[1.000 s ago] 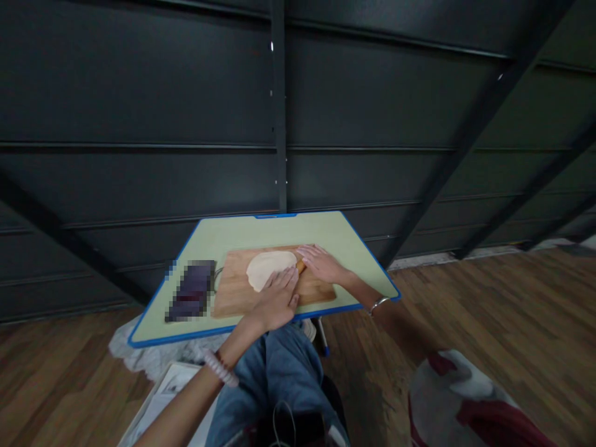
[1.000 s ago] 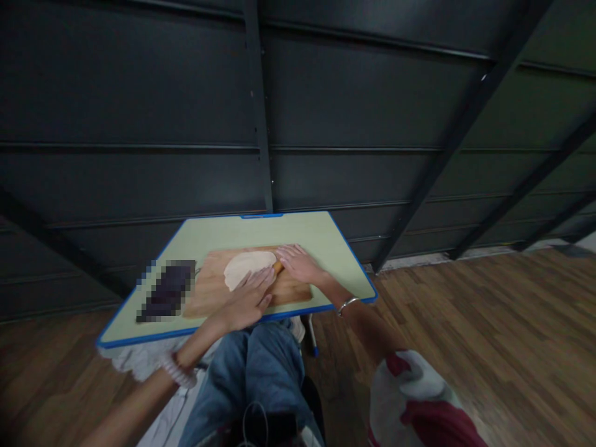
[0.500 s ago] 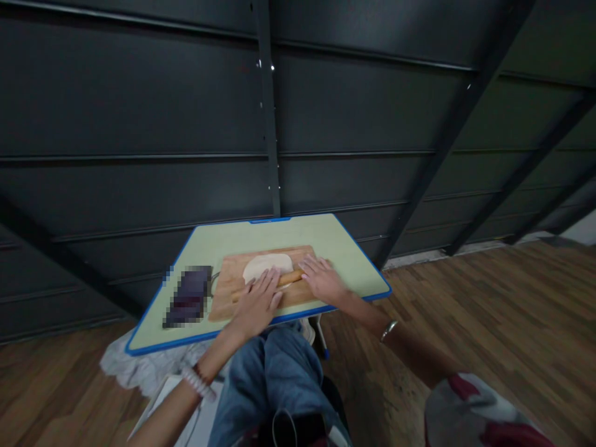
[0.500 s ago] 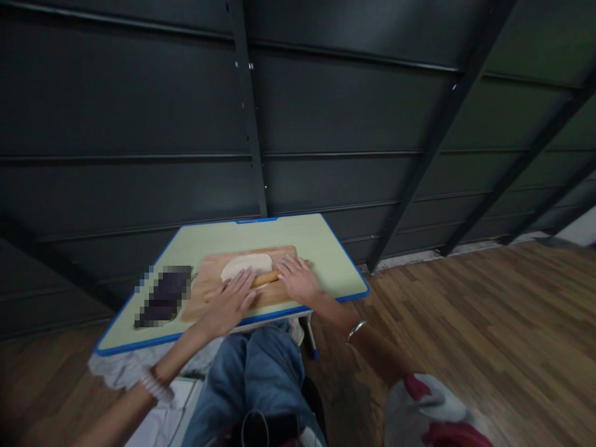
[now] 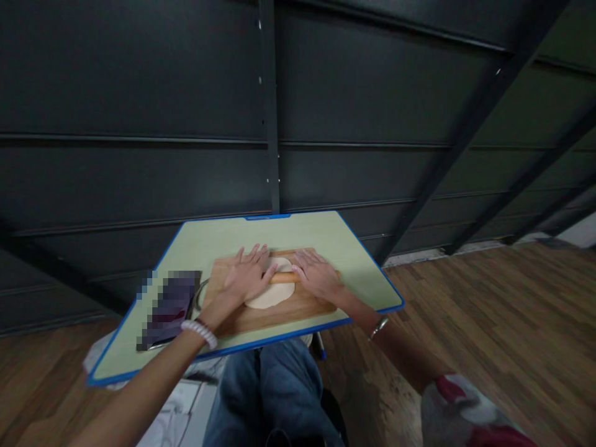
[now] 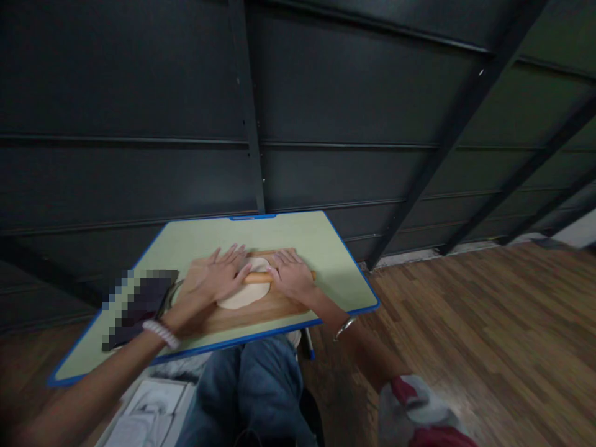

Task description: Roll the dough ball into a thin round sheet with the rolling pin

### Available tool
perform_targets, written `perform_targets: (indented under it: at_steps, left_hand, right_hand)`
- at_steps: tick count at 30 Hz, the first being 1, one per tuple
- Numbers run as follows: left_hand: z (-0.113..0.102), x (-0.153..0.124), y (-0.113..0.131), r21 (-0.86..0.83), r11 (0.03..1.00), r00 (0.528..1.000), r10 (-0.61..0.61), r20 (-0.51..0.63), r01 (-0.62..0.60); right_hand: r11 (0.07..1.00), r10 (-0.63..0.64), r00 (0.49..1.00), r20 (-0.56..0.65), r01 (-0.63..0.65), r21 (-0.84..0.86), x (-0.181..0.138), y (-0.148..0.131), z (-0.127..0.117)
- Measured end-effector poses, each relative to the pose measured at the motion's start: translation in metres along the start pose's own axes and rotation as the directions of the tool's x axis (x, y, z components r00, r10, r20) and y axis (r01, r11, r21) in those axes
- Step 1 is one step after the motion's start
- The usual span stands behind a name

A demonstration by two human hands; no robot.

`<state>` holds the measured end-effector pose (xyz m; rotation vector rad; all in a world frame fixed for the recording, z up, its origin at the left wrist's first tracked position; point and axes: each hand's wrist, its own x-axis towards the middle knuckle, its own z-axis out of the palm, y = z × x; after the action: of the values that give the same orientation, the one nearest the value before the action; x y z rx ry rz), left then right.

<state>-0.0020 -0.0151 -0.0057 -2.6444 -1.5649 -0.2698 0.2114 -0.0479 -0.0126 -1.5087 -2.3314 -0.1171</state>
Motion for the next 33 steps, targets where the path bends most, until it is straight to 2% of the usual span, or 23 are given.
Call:
perform_targets:
  at_steps: [6,10,13,16,19,21,24,26,29,33]
  left_hand:
    - [0.000,0.043,-0.016,-0.131,0.991,0.984,0.024,0.176,0.000]
    - [-0.006,0.066,-0.022,-0.188,0.982,0.950,0.038,0.310,0.022]
    - [-0.007,0.075,-0.026,-0.197,0.979,0.947,0.104,0.302,-0.045]
    - [0.001,0.078,-0.031,-0.177,0.978,0.964,0.146,0.221,-0.108]
    - [0.011,0.077,-0.034,-0.175,0.980,0.982,0.124,0.142,-0.099]
    - [0.013,0.073,-0.034,-0.176,0.983,0.986,0.084,0.144,-0.058]
    - [0.009,0.064,-0.028,-0.152,0.988,0.981,0.020,0.192,0.009]
    - [0.003,0.057,-0.022,-0.127,0.992,0.974,0.002,0.225,0.028]
    - [-0.002,0.044,-0.014,-0.075,0.997,0.971,0.021,0.239,-0.003]
    - [-0.004,0.024,-0.006,-0.033,0.995,0.982,0.095,0.163,-0.091]
  right_hand:
    - [1.000,0.020,0.997,0.068,-0.019,-0.023,0.036,0.026,0.014]
    - [0.991,0.131,0.987,0.098,-0.133,0.009,0.063,0.041,0.022]
    - [0.982,0.179,0.977,0.117,-0.184,0.038,0.075,0.046,0.024]
    - [0.967,0.242,0.966,0.091,-0.248,0.056,0.078,0.046,0.022]
    - [0.931,0.354,0.933,0.066,-0.358,0.065,0.072,0.041,0.018]
    - [0.917,0.390,0.918,0.072,-0.394,0.062,0.066,0.037,0.015]
    - [0.937,0.343,0.935,0.093,-0.347,0.032,0.050,0.028,0.012]
    - [0.958,0.287,0.956,0.067,-0.287,-0.007,0.037,0.021,0.011]
    - [0.972,0.230,0.973,-0.022,-0.230,-0.044,0.014,0.008,0.010]
    - [0.976,0.212,0.974,-0.079,-0.215,-0.033,-0.017,-0.013,0.007]
